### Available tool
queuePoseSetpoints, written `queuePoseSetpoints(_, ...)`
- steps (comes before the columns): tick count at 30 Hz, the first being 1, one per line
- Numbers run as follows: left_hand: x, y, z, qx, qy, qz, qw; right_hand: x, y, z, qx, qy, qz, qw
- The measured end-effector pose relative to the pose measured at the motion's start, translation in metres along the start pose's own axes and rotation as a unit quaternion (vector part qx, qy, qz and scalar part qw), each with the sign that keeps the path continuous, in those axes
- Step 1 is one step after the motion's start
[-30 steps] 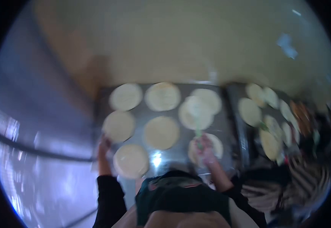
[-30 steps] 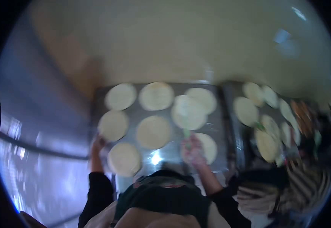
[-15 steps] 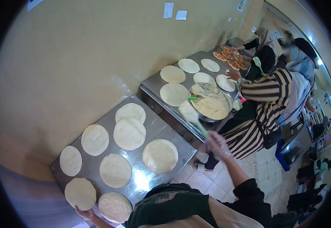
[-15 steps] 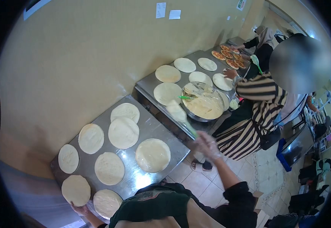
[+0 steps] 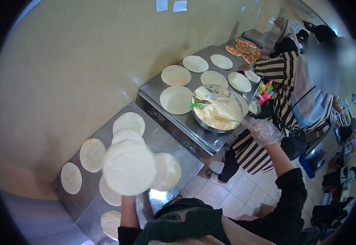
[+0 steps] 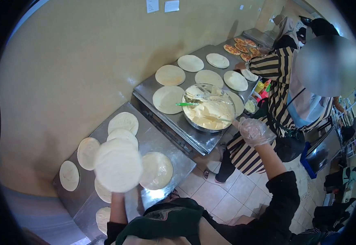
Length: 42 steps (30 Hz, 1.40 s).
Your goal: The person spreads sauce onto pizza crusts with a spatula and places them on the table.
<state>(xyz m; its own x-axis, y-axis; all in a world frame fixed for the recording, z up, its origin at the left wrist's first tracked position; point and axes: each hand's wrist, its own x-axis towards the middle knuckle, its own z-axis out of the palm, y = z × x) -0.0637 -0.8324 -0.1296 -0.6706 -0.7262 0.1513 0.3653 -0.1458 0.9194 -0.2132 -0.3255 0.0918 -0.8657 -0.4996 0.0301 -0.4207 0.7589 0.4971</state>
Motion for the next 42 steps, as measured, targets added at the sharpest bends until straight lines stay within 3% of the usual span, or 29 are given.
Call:
queuePoseSetpoints(5, -0.023, -0.02, 0.162, -0.072, -0.072, -0.126, 0.987, 0.011, 0.031, 0.021, 0.009, -0.068, -0.033, 0.997)
queuePoseSetpoints(10, -0.043, -0.037, 0.247, -0.159, -0.136, -0.233, 0.95, 0.019, 0.03, 0.024, 0.008, -0.069, -0.038, 0.997)
queuePoseSetpoints(12, -0.044, -0.044, 0.262, -0.196, -0.16, -0.267, 0.93, 0.019, 0.028, 0.025, 0.093, -0.075, 0.012, 0.993)
queuePoseSetpoints(13, -0.045, -0.045, 0.262, -0.214, -0.173, -0.284, 0.919, 0.019, 0.029, 0.028, 0.093, -0.073, 0.011, 0.993)
queuePoseSetpoints(15, -0.046, -0.048, 0.261, -0.246, -0.195, -0.318, 0.895, 0.019, 0.031, 0.036, 0.281, -0.035, 0.045, 0.958)
queuePoseSetpoints(18, -0.045, -0.052, 0.261, -0.293, -0.227, -0.366, 0.854, 0.02, 0.033, 0.04, 0.363, -0.044, 0.08, 0.927)
queuePoseSetpoints(25, -0.043, -0.058, 0.254, -0.401, -0.294, -0.457, 0.737, 0.026, 0.028, 0.074, 0.429, -0.033, 0.035, 0.902)
queuePoseSetpoints(31, -0.029, -0.064, 0.258, -0.478, -0.34, -0.527, 0.615, 0.033, 0.019, 0.069, 0.483, -0.092, 0.069, 0.868)
queuePoseSetpoints(33, -0.025, -0.057, 0.265, -0.478, -0.346, -0.528, 0.611, 0.034, 0.016, 0.076, 0.507, -0.045, 0.066, 0.858)
queuePoseSetpoints(40, -0.007, -0.059, 0.28, -0.485, -0.362, -0.537, 0.587, 0.042, 0.0, 0.086, 0.526, -0.053, 0.122, 0.84)
queuePoseSetpoints(42, 0.0, -0.065, 0.282, -0.479, -0.355, -0.541, 0.593, 0.047, -0.004, 0.1, 0.596, -0.056, 0.163, 0.784)
